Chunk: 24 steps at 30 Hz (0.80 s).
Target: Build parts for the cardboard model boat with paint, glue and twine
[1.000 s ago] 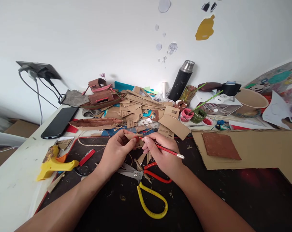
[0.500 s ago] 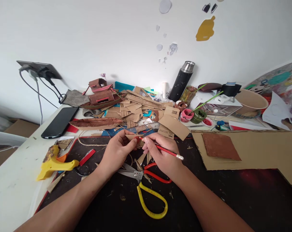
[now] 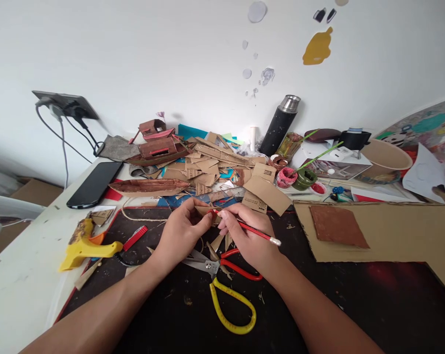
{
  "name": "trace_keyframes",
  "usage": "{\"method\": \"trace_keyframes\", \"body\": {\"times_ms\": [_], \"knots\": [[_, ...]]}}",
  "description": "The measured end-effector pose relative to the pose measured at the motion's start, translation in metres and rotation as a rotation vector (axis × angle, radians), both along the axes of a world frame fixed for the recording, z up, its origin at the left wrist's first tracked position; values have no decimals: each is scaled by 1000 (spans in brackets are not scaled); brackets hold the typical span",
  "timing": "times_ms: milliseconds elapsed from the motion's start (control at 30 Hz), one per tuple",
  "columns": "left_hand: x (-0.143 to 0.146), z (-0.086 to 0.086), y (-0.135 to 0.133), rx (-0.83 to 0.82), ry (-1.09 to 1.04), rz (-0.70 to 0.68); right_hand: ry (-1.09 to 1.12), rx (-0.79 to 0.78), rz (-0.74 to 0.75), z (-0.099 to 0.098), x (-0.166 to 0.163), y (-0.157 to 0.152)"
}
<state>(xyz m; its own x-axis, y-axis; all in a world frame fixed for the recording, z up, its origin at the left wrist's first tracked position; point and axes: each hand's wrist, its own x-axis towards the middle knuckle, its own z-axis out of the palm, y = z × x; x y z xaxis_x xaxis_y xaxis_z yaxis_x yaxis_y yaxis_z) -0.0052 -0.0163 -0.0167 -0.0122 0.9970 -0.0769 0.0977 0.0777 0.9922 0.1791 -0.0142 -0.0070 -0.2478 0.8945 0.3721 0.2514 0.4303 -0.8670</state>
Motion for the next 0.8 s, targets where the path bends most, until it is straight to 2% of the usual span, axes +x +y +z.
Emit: {"method": "trace_keyframes", "body": {"times_ms": [800], "knots": [[0, -4, -3, 146, 260, 6, -27, -7, 9, 0, -2, -2]]}}
